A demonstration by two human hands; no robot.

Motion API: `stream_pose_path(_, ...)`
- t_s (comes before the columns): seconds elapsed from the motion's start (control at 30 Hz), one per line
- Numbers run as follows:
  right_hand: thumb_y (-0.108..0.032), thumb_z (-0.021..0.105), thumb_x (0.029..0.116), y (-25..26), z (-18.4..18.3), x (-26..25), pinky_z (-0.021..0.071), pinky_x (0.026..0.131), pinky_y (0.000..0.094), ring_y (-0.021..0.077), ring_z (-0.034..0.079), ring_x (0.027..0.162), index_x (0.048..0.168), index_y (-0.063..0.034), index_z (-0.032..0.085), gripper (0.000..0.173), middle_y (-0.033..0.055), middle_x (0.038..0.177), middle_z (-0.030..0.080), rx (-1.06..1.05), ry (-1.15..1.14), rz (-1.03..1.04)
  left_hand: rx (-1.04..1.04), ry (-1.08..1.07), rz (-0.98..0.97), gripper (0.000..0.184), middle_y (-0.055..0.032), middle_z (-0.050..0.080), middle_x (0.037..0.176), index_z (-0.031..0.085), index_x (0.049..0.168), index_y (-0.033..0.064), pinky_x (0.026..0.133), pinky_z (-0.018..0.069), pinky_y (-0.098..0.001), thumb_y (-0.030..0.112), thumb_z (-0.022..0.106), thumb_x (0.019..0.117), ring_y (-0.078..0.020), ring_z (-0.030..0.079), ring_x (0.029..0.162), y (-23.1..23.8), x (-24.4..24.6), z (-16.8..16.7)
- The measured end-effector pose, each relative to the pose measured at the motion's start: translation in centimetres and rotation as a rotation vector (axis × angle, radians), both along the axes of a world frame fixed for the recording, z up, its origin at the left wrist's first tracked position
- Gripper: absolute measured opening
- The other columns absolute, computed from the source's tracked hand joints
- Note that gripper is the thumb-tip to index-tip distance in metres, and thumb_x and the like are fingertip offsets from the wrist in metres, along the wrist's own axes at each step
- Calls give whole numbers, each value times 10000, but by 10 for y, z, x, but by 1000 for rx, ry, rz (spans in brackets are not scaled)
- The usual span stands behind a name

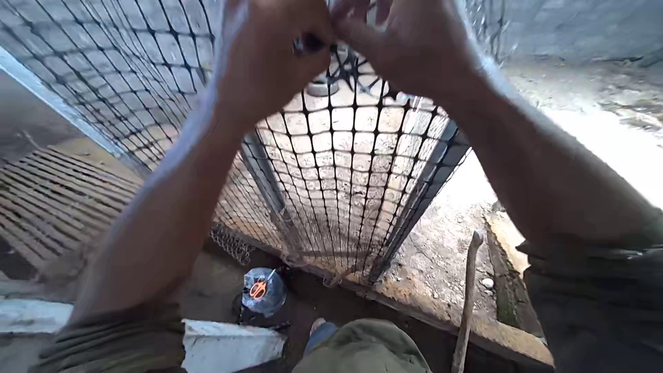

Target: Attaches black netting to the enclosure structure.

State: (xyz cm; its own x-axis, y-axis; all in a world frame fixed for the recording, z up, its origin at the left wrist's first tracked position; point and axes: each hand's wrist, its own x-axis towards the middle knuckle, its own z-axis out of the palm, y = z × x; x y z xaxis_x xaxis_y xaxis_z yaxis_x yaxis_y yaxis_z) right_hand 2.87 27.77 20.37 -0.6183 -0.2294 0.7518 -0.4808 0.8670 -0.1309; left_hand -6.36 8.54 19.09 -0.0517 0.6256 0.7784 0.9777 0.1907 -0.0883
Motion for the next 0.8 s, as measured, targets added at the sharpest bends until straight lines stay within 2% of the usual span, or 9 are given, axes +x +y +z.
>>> stream_pose_path(0.07,-205,605,1003,-3,3,1,561,861,321,126,685,957,1294,-47,624,332,48,1074,727,31,-19,10,124,199,-79,151,-219,727,1027,740,980,-23,881,552,-385,53,611,960,-295,706,977,6,-4,-11)
stream_pose_path(0.1,-180,619,996,-4,4,2,568,854,337,145,688,950,1314,-42,597,347,55,1052,723,28,-17,15,201,266,-76,125,-216,728,1010,737,963,-29,852,566,-359,30,626,951,-290,712,952,10,-6,-14)
stream_pose_path(0.2,-91,633,973,-5,5,2,575,861,399,211,694,948,1285,-18,611,321,98,1016,722,14,23,46,354,332,-15,126,-209,724,978,732,1008,-48,785,589,-371,35,654,952,-296,717,888,22,-10,-21)
stream_pose_path(0.3,-71,644,961,-1,7,2,582,831,386,190,703,881,1225,-9,633,272,85,958,732,-18,40,92,465,339,37,183,-211,689,906,722,1095,-64,727,578,-351,43,663,959,-293,687,801,33,-10,-28)
stream_pose_path(0.4,-97,624,996,2,18,8,575,778,331,123,683,790,1266,-36,643,277,57,933,730,-30,-82,92,531,361,52,160,-198,661,846,724,1065,-57,687,566,-332,54,647,980,-278,665,743,35,-15,-33)
stream_pose_path(0.5,-114,581,1030,4,32,8,560,833,345,139,690,849,1294,-53,679,288,83,999,743,96,-180,97,533,385,-10,132,-188,648,840,729,1011,-64,743,558,-357,11,639,951,-292,649,781,32,-22,-38)
stream_pose_path(0.57,-115,593,1016,6,37,5,561,881,350,156,705,926,1190,-60,741,235,91,1042,749,207,-130,125,528,408,-61,115,-187,660,892,728,996,-57,792,543,-359,-5,640,945,-289,643,843,31,-24,-38)
stream_pose_path(0.63,-110,634,986,9,41,3,563,856,321,163,696,913,1088,-57,777,184,97,997,732,277,-59,164,517,424,-90,113,-188,673,926,733,1000,-55,807,539,-345,-7,642,952,-283,644,872,28,-24,-35)
stream_pose_path(0.8,-73,613,988,12,47,5,563,805,305,197,675,875,1005,2,749,157,132,946,693,451,60,231,410,389,-129,162,-219,697,985,722,1071,-69,858,549,-308,-16,598,981,-284,678,932,20,-18,-26)
